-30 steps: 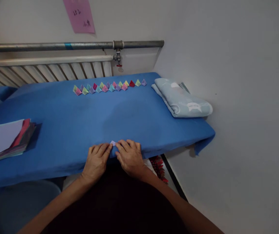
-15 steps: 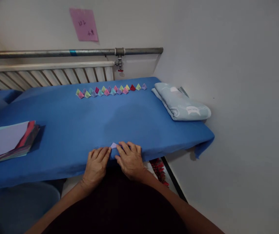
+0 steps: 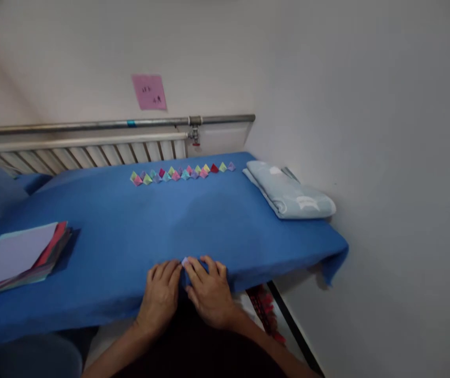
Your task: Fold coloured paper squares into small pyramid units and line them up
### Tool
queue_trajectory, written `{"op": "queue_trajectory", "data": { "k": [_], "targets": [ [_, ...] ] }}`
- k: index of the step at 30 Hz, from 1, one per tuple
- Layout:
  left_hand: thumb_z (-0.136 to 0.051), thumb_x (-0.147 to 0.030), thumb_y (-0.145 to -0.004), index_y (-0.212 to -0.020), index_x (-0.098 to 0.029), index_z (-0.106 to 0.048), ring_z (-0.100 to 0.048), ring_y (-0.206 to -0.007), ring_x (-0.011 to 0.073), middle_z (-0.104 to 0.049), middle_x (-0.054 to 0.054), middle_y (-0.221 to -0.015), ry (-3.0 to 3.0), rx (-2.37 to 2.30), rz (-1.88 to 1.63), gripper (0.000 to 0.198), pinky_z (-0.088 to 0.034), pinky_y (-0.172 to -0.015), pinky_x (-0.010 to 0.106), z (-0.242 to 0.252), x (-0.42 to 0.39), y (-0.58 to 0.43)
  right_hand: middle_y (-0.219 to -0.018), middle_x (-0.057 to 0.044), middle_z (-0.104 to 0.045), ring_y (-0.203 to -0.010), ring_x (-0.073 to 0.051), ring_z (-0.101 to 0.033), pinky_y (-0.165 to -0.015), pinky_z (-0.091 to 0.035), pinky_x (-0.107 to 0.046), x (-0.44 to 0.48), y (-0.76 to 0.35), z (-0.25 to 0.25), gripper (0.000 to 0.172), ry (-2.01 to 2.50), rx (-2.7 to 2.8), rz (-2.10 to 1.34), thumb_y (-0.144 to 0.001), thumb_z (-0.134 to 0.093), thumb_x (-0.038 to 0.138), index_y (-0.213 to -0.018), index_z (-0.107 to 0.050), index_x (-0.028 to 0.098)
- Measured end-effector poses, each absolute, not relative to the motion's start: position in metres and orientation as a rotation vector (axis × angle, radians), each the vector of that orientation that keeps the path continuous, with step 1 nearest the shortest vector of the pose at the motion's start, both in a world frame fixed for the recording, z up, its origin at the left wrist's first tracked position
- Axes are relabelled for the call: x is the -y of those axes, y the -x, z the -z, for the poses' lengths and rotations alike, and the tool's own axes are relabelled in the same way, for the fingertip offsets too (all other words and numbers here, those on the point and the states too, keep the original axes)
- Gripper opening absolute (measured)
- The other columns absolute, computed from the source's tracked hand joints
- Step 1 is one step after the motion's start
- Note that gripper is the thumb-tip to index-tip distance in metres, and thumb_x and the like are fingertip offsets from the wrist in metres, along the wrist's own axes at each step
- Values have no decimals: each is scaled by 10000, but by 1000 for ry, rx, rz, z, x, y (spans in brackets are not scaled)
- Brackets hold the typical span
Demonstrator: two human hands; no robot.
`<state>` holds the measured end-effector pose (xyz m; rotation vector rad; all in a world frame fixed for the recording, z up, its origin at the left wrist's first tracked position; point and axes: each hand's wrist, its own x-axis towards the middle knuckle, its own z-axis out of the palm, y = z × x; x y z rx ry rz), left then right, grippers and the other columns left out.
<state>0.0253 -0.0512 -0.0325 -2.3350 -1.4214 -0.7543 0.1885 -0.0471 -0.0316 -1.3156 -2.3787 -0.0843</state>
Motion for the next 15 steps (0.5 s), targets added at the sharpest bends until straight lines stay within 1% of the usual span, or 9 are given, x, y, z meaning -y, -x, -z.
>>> {"op": "queue_trajectory", "data": {
  "k": [2, 4, 8, 12, 15],
  "targets": [
    [-409, -33, -812, -1160, -96, -601, -567, -1025, 254, -660, 124, -1114, 2299, 1404, 835, 402, -422, -896, 430, 37, 49, -29, -1354, -35, -556, -1197, -262, -404, -944, -288, -413, 45, -190, 34, 436, 1307, 2381, 119, -926, -485, 299, -1357, -488, 234],
    [-400, -33, -791, -1135, -87, -613, -568, -1030, 258, -668, 126, -1099, 2264, 1378, 876, 408, -424, -900, 438, 42, 48, -31, -1344, -35, -565, -1187, -257, -427, -928, -307, -406, 44, -191, 36, 448, 1288, 2385, 166, -908, -508, 289, -1354, -489, 251],
    [-426, -75, -768, -1115, -128, -630, -579, -1021, 252, -686, 93, -1093, 2252, 1377, 898, 406, -420, -908, 435, 51, 49, -29, -1325, -20, -585, -1164, -251, -468, -908, -332, -397, 43, -194, 37, 510, 1226, 2342, 271, -865, -531, 215, -1369, -469, 266],
    [-441, -119, -776, -1100, -137, -636, -595, -978, 242, -703, 84, -1051, 2151, 1278, 1029, 379, -412, -882, 415, 56, 46, -25, -1327, -4, -587, -1152, -257, -486, -902, -333, -405, 44, -198, 38, 621, 1155, 2315, 377, -775, -518, 94, -1370, -468, 266],
    [-435, -131, -781, -1069, -134, -641, -607, -939, 241, -711, 84, -1017, 2125, 1258, 1086, 354, -411, -872, 415, 56, 44, -26, -1320, 3, -592, -1138, -266, -493, -914, -316, -412, 43, -198, 38, 636, 1181, 2302, 382, -732, -514, 68, -1338, -502, 261]
  ]
}}
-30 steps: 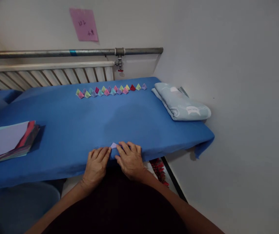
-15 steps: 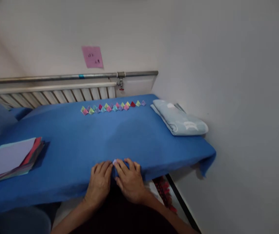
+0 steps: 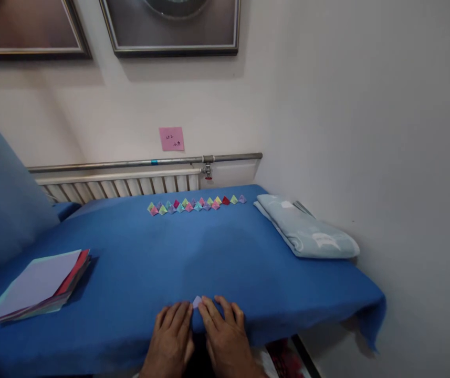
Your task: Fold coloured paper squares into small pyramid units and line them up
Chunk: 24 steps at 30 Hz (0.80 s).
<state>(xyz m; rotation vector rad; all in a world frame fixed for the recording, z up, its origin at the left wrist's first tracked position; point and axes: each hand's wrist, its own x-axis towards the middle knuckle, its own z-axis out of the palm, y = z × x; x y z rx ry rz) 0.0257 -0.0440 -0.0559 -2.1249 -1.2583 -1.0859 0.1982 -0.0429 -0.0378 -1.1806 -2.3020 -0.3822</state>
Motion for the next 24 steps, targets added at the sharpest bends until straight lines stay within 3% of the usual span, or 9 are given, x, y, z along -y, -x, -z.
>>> {"op": "queue_trajectory", "data": {
  "k": [5, 11, 15, 18, 24],
  "targets": [
    [-419, -174, -826, -1018, -147, -644, -621, -897, 248, -714, 84, -960, 2100, 1259, 1153, 297, -431, -835, 410, 54, 41, -26, -1255, -6, -638, -1079, -261, -512, -915, -292, -409, 35, -195, 52, 608, 1108, 2244, 408, -686, -507, 81, -1269, -551, 249],
    [-391, -175, -907, -899, -154, -636, -629, -751, 193, -697, 66, -822, 2131, 1044, 1182, 246, -463, -701, 321, 57, 33, -16, -973, -22, -719, -907, -218, -566, -872, -317, -389, 19, -191, 76, 349, 860, 2013, 420, -762, -508, 142, -1077, -626, 237],
    [-372, -98, -917, -801, -174, -598, -601, -672, 152, -672, 37, -764, 2297, 1036, 1237, 266, -457, -643, 276, 52, 39, -15, -816, -1, -691, -767, -157, -571, -840, -334, -355, 27, -194, 53, 243, 725, 2030, 310, -823, -449, 111, -946, -620, 233],
    [-373, -79, -921, -803, -172, -585, -583, -665, 149, -659, 33, -763, 2413, 1042, 1240, 260, -448, -633, 274, 42, 44, -15, -841, -1, -686, -775, -140, -583, -828, -349, -330, 36, -198, 26, 253, 766, 2203, 137, -856, -444, 81, -988, -610, 219],
    [-425, -182, -945, -850, -185, -595, -571, -709, 149, -629, 18, -781, 2729, 1214, 995, 195, -444, -665, 271, 15, 10, -11, -784, -6, -674, -734, -147, -575, -749, -368, -322, 23, -197, 2, 205, 960, 2107, -42, -926, -433, 134, -936, -618, 221]
  ]
}}
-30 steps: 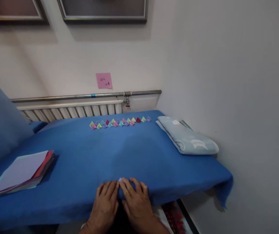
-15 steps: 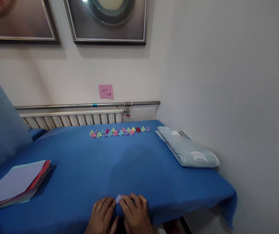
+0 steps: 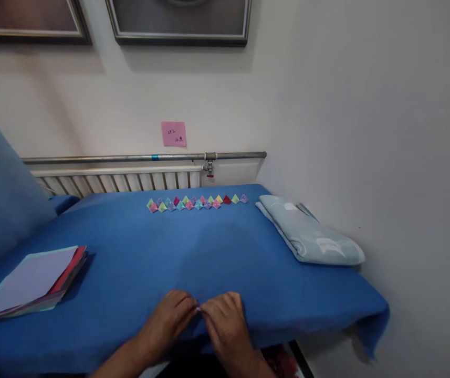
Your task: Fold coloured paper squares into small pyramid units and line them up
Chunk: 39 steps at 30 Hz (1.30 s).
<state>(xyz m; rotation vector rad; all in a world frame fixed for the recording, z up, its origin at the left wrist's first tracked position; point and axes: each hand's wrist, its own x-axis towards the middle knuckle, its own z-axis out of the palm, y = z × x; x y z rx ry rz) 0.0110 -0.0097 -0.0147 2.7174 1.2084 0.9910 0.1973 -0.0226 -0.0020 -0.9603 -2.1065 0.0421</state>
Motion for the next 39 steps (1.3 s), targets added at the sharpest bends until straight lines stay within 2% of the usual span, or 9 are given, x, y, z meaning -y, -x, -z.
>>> {"op": "queue_trajectory", "data": {
  "k": [5, 8, 10, 14, 17, 23, 29, 39],
  "targets": [
    [-380, -173, -950, -753, -176, -570, -524, -664, 148, -595, 14, -711, -2828, -1109, -815, 273, -397, -641, 269, -4, -43, -18, -755, -7, -674, -733, -150, -587, -740, -384, -320, -16, -201, -7, 201, 1036, 2012, -114, -938, -447, 207, -866, -635, 216],
    [-408, -189, -935, -748, -169, -570, -505, -670, 145, -578, 13, -699, -2670, -1090, -904, 248, -381, -662, 271, -18, -73, -25, -767, -17, -680, -736, -165, -608, -724, -434, -314, -49, -201, -16, 200, 1145, 1800, -388, -905, -513, 353, -841, -647, 218],
    [-471, -214, -904, -716, -167, -566, -493, -673, 140, -563, 5, -687, -2403, -1150, -1005, 216, -372, -679, 270, -27, -95, -30, -770, -27, -680, -723, -174, -618, -685, -473, -299, -75, -198, -23, 260, 1199, 1620, -625, -859, -544, 443, -868, -656, 208],
    [-515, -229, -864, -685, -166, -563, -474, -641, 119, -543, -18, -659, -2065, -1288, -1090, 196, -362, -632, 238, -33, -139, -36, -744, -29, -672, -729, -182, -619, -689, -492, -293, -132, -189, -34, 285, 1160, 1533, -896, -800, -569, 470, -776, -663, 202],
    [-510, -264, -867, -673, -163, -555, -458, -600, 107, -530, -28, -636, -1942, -1384, -1109, 223, -350, -584, 223, -21, -164, -35, -698, -20, -655, -700, -176, -601, -672, -478, -288, -165, -182, -30, 270, 1167, 1566, -897, -784, -568, 454, -725, -657, 206],
    [-485, -292, -879, -705, -160, -553, -476, -624, 108, -543, -19, -659, -1724, -1447, -1119, 229, -363, -603, 228, 13, -181, -30, -656, 2, -615, -657, -163, -580, -647, -472, -268, -193, -170, -1, 274, 1214, 1583, -973, -778, -536, 458, -691, -622, 213],
    [-481, -345, -888, -714, -173, -544, -462, -619, 112, -521, -18, -652, -1486, -1410, -1196, 252, -362, -597, 237, 17, -183, -30, -592, 13, -537, -577, -150, -530, -555, -459, -244, -212, -163, 4, 289, 1231, 1584, -1064, -762, -524, 479, -632, -565, 224],
    [-468, -362, -903, -717, -177, -572, -507, -631, 120, -544, 6, -665, -1548, -1446, -1196, 282, -364, -588, 239, 27, -173, -27, -635, -14, -607, -601, -160, -578, -561, -476, -237, -208, -167, 8, 303, 1211, 1761, -1108, -831, -482, 468, -667, -569, 228]
  ]
}}
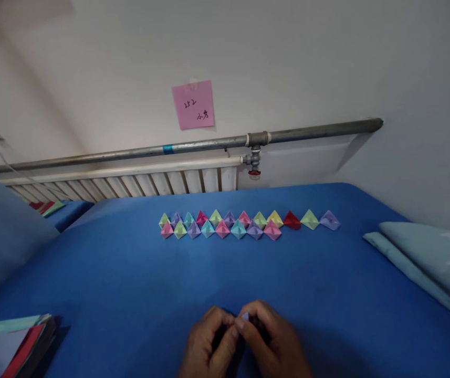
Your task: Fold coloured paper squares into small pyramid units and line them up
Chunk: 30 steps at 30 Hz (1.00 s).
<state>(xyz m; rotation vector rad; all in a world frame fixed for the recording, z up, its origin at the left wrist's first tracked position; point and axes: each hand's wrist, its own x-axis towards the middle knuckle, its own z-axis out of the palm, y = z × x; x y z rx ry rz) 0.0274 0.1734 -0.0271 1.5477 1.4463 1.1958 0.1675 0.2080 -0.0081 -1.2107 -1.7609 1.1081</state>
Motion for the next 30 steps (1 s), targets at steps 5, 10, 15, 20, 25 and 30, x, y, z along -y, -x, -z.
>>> {"op": "queue_trajectory", "data": {
  "k": [5, 10, 15, 20, 25, 30],
  "targets": [
    [-441, -343, -918, -745, -173, -578, -516, -649, 125, -551, 13, -685, -1601, -1442, -1141, 279, -365, -598, 233, 25, -171, -26, -666, -10, -592, -628, -147, -562, -592, -458, -232, -206, -169, 8, 303, 1212, 1828, -1092, -885, -439, 432, -714, -562, 214],
    [-439, -351, -918, -742, -175, -578, -520, -649, 128, -561, 16, -686, -1600, -1446, -1132, 285, -374, -611, 231, 22, -170, -26, -693, -5, -587, -662, -146, -560, -630, -449, -235, -203, -171, 12, 284, 1196, 1838, -1088, -900, -442, 417, -738, -560, 216],
    [-424, -330, -913, -741, -178, -571, -517, -653, 131, -556, 16, -688, -1610, -1440, -1116, 273, -372, -615, 234, 24, -169, -26, -682, -7, -583, -650, -146, -553, -620, -440, -243, -203, -170, 11, 291, 1180, 1840, -1063, -894, -436, 414, -719, -551, 212],
    [-416, -362, -917, -743, -176, -572, -513, -653, 131, -544, 16, -687, -1589, -1414, -1105, 299, -375, -616, 233, 25, -169, -26, -673, -9, -578, -640, -149, -547, -611, -430, -254, -203, -168, 10, 295, 1172, 1847, -1044, -889, -431, 416, -715, -549, 209],
    [-419, -360, -919, -764, -178, -581, -513, -652, 129, -545, 14, -694, -1587, -1408, -1095, 289, -375, -615, 228, 24, -168, -25, -672, -6, -571, -645, -147, -541, -614, -422, -255, -202, -168, 10, 286, 1166, 1844, -1022, -884, -442, 412, -715, -548, 207],
    [-414, -355, -927, -785, -177, -590, -533, -674, 132, -567, 21, -717, -1606, -1381, -1090, 287, -389, -629, 228, 25, -168, -24, -674, -6, -563, -649, -144, -531, -615, -413, -256, -201, -168, 11, 267, 1158, 1850, -999, -878, -448, 387, -716, -548, 200]
  ]
}}
